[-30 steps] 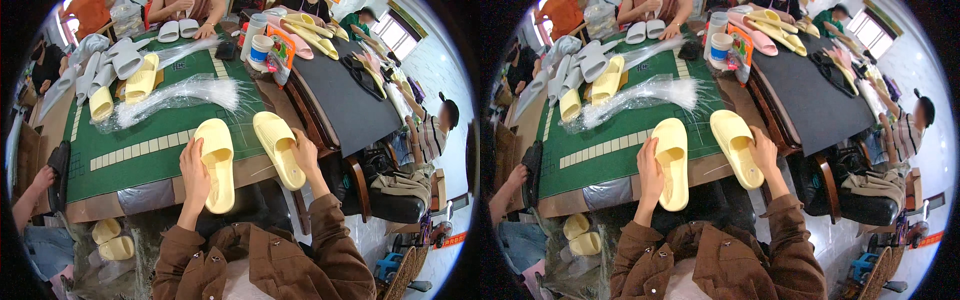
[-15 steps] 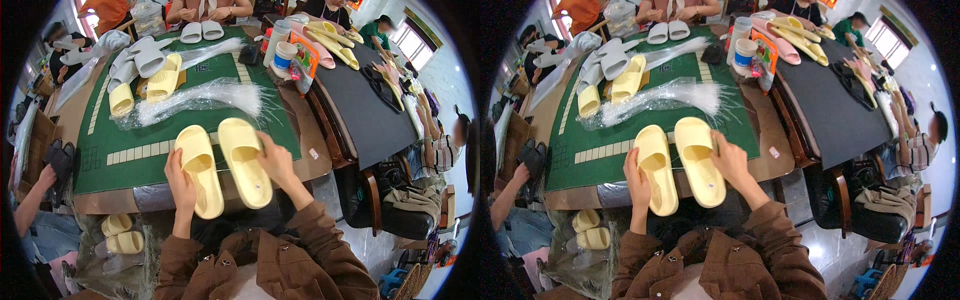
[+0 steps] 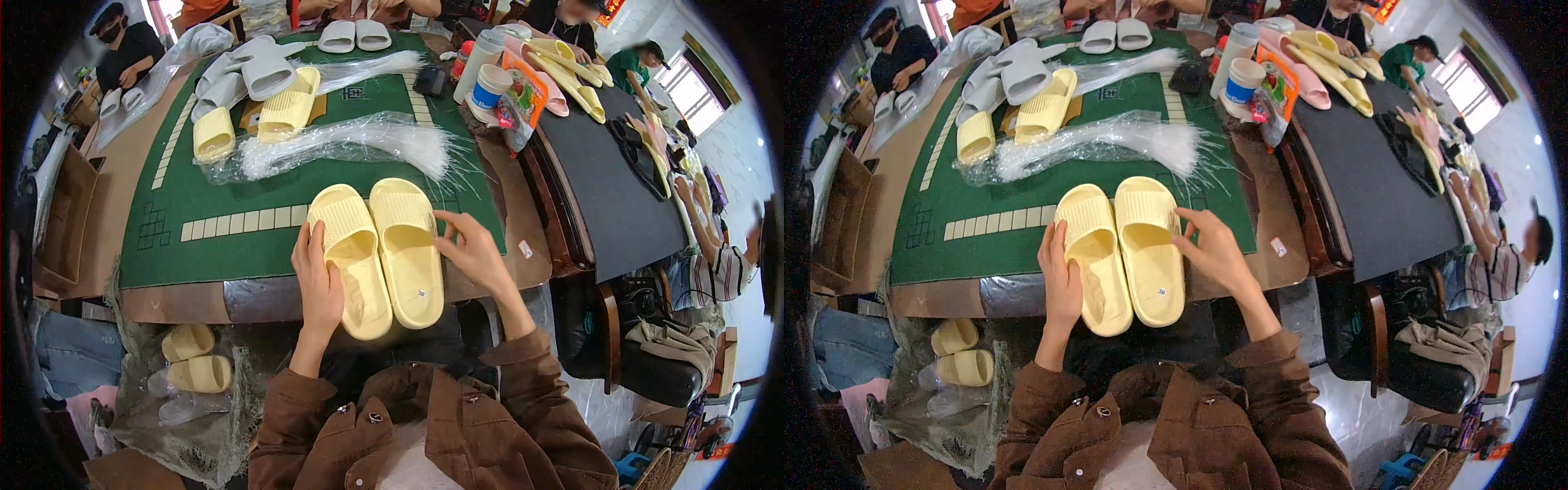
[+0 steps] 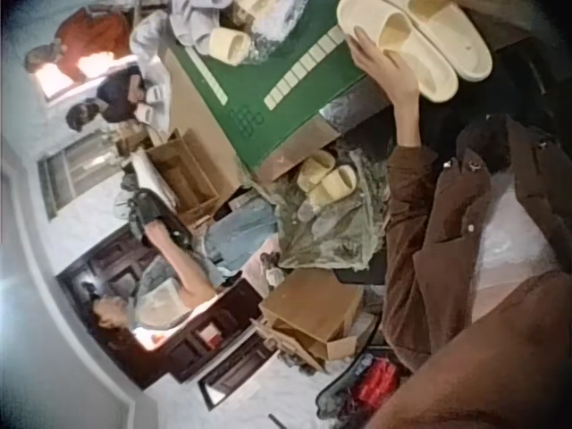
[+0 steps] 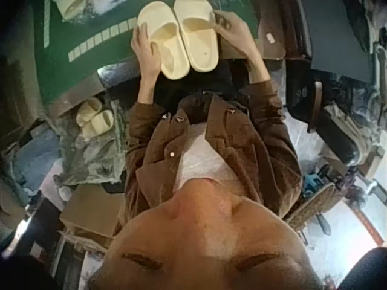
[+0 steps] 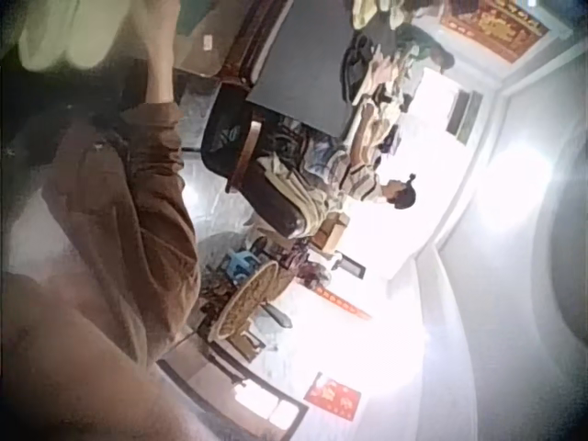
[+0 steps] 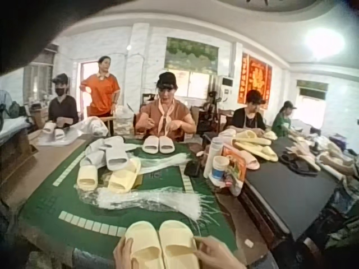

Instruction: The person assembles plastic slippers by inserting white elastic bands into the slots of yellow, pink, and black slippers. The person handles the slippers one by one, pulling the band through the designated holes to secure the strap.

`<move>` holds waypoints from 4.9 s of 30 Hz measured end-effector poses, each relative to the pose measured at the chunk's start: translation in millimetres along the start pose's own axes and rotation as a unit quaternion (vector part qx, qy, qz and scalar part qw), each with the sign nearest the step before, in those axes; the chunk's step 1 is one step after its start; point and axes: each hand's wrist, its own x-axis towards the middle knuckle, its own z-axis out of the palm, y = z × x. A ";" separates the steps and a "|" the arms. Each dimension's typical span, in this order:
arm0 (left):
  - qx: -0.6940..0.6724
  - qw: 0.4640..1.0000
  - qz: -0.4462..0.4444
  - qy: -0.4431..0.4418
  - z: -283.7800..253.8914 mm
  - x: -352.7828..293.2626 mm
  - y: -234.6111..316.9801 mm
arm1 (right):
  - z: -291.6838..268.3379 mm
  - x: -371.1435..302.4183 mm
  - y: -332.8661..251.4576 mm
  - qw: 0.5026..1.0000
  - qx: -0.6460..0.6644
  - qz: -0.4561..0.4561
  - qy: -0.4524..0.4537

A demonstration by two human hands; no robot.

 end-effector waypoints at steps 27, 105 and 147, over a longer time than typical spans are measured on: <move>0.043 0.993 0.014 -0.111 48.1 127.7 -9.3 | 85.6 100.9 -36.2 0.979 -0.179 -0.052 0.079; 0.387 0.910 0.151 -0.008 -67.4 61.6 -69.3 | -202.5 -77.0 115.3 0.856 -0.310 0.054 0.411; 0.057 0.883 0.255 -0.391 159.4 74.0 113.4 | -538.1 13.8 397.4 0.773 -0.303 0.274 0.485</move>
